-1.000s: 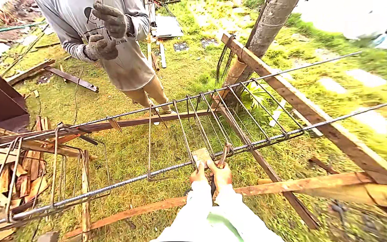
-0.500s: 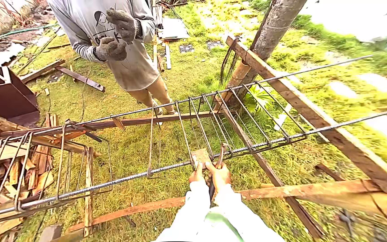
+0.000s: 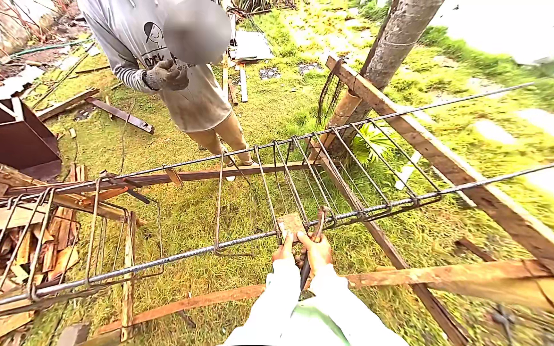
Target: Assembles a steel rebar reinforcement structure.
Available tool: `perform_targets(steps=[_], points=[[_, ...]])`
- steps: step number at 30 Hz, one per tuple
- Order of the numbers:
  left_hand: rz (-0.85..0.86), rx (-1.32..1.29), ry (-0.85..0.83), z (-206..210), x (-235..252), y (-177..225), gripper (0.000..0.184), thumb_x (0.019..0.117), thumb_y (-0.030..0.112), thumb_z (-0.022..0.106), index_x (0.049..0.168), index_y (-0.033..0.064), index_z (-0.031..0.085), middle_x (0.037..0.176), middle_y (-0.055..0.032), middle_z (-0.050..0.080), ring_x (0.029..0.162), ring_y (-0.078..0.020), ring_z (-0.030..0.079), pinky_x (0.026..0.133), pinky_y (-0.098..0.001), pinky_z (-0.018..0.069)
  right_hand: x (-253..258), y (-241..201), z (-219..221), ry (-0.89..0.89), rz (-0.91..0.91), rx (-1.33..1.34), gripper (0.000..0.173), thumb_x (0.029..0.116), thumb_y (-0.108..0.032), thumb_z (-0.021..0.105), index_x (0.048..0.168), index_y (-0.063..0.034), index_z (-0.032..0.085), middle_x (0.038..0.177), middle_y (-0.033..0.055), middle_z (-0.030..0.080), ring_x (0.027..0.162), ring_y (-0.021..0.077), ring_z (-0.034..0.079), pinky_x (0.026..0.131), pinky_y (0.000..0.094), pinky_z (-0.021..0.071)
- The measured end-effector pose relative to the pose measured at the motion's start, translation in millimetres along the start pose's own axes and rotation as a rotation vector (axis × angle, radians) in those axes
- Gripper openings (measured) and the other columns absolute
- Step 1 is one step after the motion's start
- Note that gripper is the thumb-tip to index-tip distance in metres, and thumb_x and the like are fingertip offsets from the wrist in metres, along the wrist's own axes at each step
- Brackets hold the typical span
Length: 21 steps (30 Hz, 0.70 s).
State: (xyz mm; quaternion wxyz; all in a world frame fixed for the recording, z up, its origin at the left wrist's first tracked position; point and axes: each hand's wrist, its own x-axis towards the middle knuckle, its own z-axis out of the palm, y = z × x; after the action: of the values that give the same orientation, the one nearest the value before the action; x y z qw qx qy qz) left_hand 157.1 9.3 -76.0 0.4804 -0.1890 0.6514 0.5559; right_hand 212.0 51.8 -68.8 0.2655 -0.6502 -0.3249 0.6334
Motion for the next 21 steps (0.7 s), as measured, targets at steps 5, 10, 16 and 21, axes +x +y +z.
perform_targets(steps=[5, 10, 16, 21], points=[[0.03, 0.055, -0.182, -9, -27, 14, 0.023, 0.1028, 0.021, 0.063, 0.105, -0.0009, 0.062, 0.069, -0.0041, 0.053, 0.052, -0.0119, 0.051, 0.049, -0.0268, 0.0488, -5, -3, -11, -0.004, -0.167, 0.132, 0.037, 0.0923, -0.002, 0.072, 0.124, 0.0029, 0.055, 0.086, 0.0124, 0.062, 0.057, 0.0147, 0.055, 0.05, 0.029, 0.0497], [0.052, 0.132, -0.376, -24, -32, 15, 0.024, 0.1065, 0.014, 0.055, 0.121, -0.003, 0.064, 0.074, -0.0053, 0.059, 0.055, -0.0128, 0.057, 0.052, -0.0265, 0.0518, 15, -32, -44, 0.151, -0.206, 0.172, 0.032, 0.094, 0.0, 0.069, 0.12, 0.0033, 0.051, 0.08, 0.01, 0.055, 0.051, 0.0134, 0.05, 0.047, 0.0291, 0.0494], [0.011, 0.263, -0.218, -63, 3, 2, 0.025, 0.1063, 0.017, 0.056, 0.121, -0.002, 0.064, 0.078, -0.0077, 0.06, 0.058, -0.0149, 0.057, 0.053, -0.0286, 0.0494, 46, -32, -58, 0.134, -0.136, -0.049, 0.039, 0.0922, -0.006, 0.074, 0.124, 0.0018, 0.054, 0.084, 0.0105, 0.057, 0.052, 0.0141, 0.049, 0.047, 0.0302, 0.0459], [0.021, 0.247, -0.113, -107, 20, 0, 0.024, 0.107, 0.017, 0.055, 0.119, -0.0012, 0.065, 0.075, -0.007, 0.059, 0.056, -0.0146, 0.056, 0.052, -0.0285, 0.0495, 43, -29, -51, 0.187, -0.161, 0.015, 0.038, 0.0915, -0.004, 0.074, 0.122, 0.0023, 0.053, 0.081, 0.0103, 0.056, 0.049, 0.0135, 0.048, 0.044, 0.0295, 0.0455]])
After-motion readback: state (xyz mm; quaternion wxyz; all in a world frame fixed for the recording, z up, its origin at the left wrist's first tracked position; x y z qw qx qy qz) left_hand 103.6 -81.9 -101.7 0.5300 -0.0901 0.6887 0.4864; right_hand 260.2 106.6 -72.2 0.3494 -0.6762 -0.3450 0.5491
